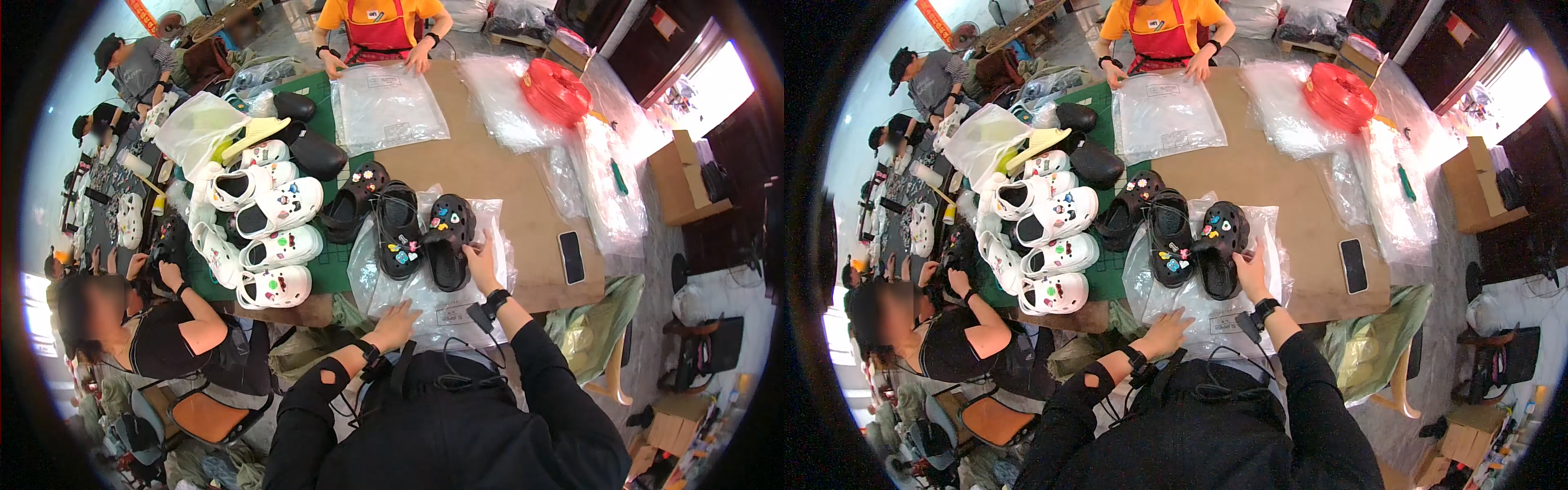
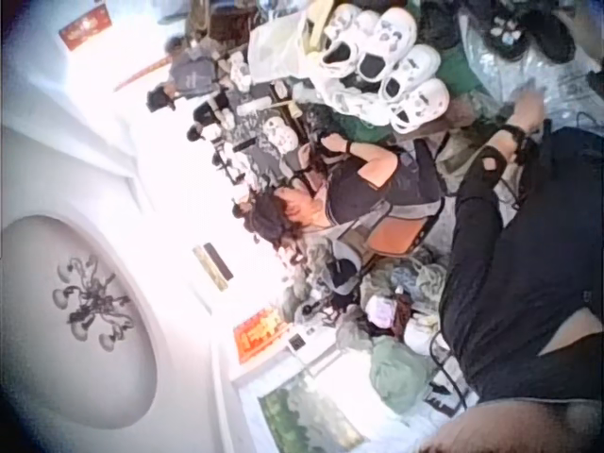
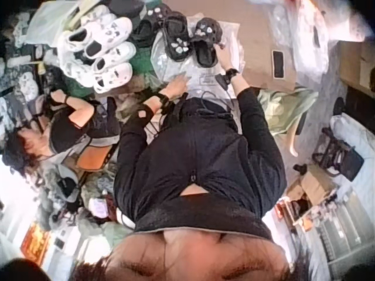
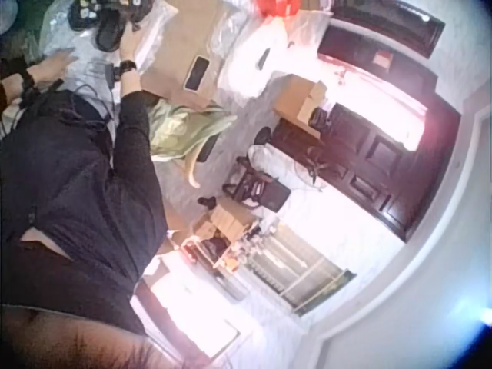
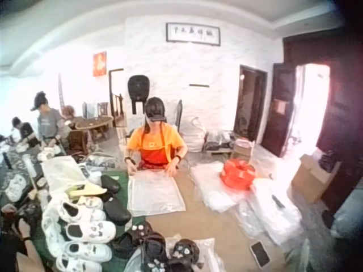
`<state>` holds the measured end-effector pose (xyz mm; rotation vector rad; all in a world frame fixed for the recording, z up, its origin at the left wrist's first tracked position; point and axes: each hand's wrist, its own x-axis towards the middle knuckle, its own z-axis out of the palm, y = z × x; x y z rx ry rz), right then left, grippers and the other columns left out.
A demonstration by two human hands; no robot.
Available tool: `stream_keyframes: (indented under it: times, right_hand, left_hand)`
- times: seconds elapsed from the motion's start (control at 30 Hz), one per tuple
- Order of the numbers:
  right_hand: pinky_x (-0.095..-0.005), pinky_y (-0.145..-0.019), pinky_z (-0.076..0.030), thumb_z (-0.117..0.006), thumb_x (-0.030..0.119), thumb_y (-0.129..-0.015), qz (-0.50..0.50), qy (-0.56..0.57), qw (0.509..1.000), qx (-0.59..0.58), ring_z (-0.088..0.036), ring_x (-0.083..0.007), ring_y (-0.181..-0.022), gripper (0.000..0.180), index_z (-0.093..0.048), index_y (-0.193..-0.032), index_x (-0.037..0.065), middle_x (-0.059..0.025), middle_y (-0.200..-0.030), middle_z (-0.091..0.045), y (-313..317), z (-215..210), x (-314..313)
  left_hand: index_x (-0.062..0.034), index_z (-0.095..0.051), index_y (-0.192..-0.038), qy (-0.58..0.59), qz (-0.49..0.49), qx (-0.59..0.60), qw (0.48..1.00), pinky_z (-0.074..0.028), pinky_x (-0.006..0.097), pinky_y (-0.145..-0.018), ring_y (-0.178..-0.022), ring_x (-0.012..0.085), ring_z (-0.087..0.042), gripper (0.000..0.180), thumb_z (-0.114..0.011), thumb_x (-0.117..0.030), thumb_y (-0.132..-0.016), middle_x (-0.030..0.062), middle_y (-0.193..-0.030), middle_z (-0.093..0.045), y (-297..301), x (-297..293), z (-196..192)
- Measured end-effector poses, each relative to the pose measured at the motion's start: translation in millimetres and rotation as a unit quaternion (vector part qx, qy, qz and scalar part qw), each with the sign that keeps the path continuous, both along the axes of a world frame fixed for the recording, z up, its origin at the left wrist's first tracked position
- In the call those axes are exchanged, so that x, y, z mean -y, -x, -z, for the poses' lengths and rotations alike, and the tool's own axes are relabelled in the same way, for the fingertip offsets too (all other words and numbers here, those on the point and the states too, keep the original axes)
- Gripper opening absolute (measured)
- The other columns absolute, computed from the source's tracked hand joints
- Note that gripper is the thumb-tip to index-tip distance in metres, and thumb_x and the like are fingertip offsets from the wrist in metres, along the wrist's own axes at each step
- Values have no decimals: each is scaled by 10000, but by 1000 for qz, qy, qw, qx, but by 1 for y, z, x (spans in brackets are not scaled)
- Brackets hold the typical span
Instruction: Packing decorated clog-style shoes into plastic bags.
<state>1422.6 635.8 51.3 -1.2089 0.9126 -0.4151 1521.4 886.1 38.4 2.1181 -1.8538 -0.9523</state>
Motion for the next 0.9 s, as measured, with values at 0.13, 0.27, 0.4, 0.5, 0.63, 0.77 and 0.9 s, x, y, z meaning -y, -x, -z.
stream_keyframes:
  times: [0.13, 0.27, 0.4, 0.5, 0.63, 0.77, 0.9]
  right_hand:
    - [-391, -977, -336, -707, 337, -689, 13, 317, 934, -167, -405, -370, -1181, 862, -246, -1342, 12, -259, -1296, -367, -18, -17, -32]
    - [-439, -804, -445, -613, 137, -677, -15, 255, 914, -317, -546, -397, -964, 794, -215, -1363, 105, -254, -1022, -569, -21, -19, -15]
    - [-446, -794, -446, -491, 141, -701, -42, 344, 870, -349, -566, -398, -912, 479, -494, -1168, 35, -244, -939, -601, -31, -35, 21]
    - [-431, -812, -437, -492, 138, -712, 6, 315, 901, -299, -556, -410, -936, 389, -554, -1073, 8, -258, -958, -592, -44, -95, 37]
    - [-275, -699, -439, -513, 13, -702, 21, 191, 978, -83, -557, -160, -763, 308, -552, -1005, -25, -89, -846, -607, -40, -143, 49]
    - [-283, -692, -442, -515, 43, -728, 6, 139, 990, -35, -564, -186, -739, 266, -568, -979, -26, -78, -843, -608, -38, -171, 27]
    - [-236, -542, -399, -516, 38, -739, 71, -4, 997, 18, -508, -120, -623, 169, -534, -906, 19, -30, -721, -538, -24, -187, 12]
  left_hand:
    - [-159, -387, -1299, -29, 11, 6, 999, -253, 487, -1015, -1266, 380, -278, 542, -552, -176, -783, 263, -1361, -259, 3, -1, 13]
    - [-212, -366, -1318, -34, 24, 41, 998, -263, 490, -1007, -1244, 405, -297, 559, -545, -181, -789, 274, -1351, -258, 6, 5, 11]
    - [-211, -416, -1287, -46, 20, 20, 999, -246, 486, -1017, -1270, 394, -261, 532, -561, -186, -775, 270, -1367, -241, 3, 6, 13]
    - [-208, -436, -1275, -26, 23, 43, 998, -244, 482, -1019, -1273, 391, -252, 508, -561, -227, -783, 266, -1374, -227, 2, -3, 28]
    - [-179, -448, -1265, -64, -84, -93, 990, -275, 487, -994, -1248, 334, -332, 476, -540, -307, -815, 197, -1336, -354, -12, 18, 34]
    - [-142, -319, -1341, -45, -113, -159, 980, -349, 442, -939, -1140, 310, -470, 574, -511, -360, -845, 146, -1228, -502, -26, 27, 46]
    - [-145, -143, -1405, 11, -228, -278, 933, -425, 368, -838, -1003, 300, -560, 740, -559, -368, -835, 123, -1118, -573, -21, 36, 47]
